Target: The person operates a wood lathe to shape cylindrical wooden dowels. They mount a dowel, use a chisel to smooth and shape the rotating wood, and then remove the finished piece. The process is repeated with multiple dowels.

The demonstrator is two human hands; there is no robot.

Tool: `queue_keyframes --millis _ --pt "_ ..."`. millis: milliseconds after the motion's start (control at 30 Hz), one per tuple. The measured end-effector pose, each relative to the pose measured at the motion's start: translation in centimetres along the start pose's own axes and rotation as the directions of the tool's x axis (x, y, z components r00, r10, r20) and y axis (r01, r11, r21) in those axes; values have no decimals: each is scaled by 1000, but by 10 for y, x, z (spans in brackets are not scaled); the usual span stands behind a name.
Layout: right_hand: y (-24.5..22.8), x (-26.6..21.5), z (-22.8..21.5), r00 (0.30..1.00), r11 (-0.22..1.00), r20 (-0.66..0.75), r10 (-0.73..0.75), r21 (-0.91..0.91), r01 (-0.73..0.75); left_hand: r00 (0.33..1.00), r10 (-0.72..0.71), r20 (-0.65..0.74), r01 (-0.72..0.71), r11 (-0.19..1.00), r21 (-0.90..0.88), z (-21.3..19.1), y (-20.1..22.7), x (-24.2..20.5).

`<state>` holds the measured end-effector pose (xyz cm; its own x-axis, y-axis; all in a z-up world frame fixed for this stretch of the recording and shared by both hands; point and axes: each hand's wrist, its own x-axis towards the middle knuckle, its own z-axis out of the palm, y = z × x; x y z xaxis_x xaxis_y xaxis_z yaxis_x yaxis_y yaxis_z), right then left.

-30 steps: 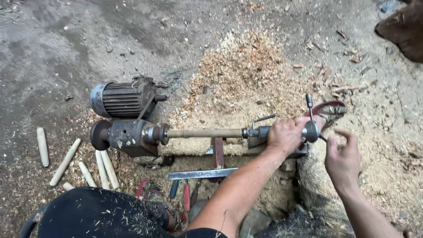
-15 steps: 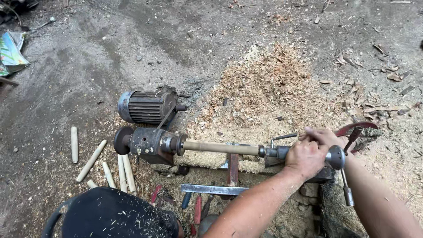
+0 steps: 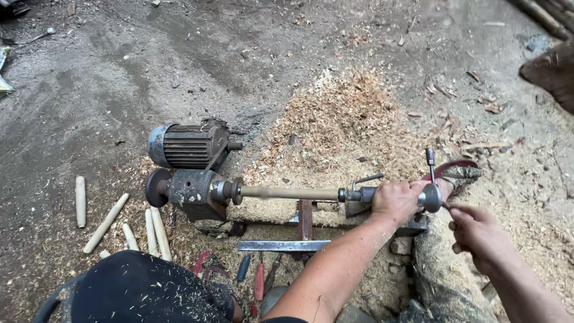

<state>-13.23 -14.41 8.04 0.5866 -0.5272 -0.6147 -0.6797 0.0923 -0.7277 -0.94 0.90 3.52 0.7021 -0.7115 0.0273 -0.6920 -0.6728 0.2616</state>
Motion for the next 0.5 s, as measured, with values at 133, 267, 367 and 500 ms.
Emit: queue_keyframes --millis 133,267,367,500 --pt "-23 -18 24 579 133 9 -815 -970 203 996 17 -89 -10 997 77 7 2 -2" --pt "-84 78 34 576 97 86 -813 -955 279 999 35 -39 -30 991 134 16 0 -1" --pt "-110 180 63 840 298 190 -509 -876 379 991 52 -124 -40 994 97 12 -4 5" --pt "-29 263 97 899 515 425 -101 -751 413 987 48 -154 -51 999 -12 23 -4 -1"
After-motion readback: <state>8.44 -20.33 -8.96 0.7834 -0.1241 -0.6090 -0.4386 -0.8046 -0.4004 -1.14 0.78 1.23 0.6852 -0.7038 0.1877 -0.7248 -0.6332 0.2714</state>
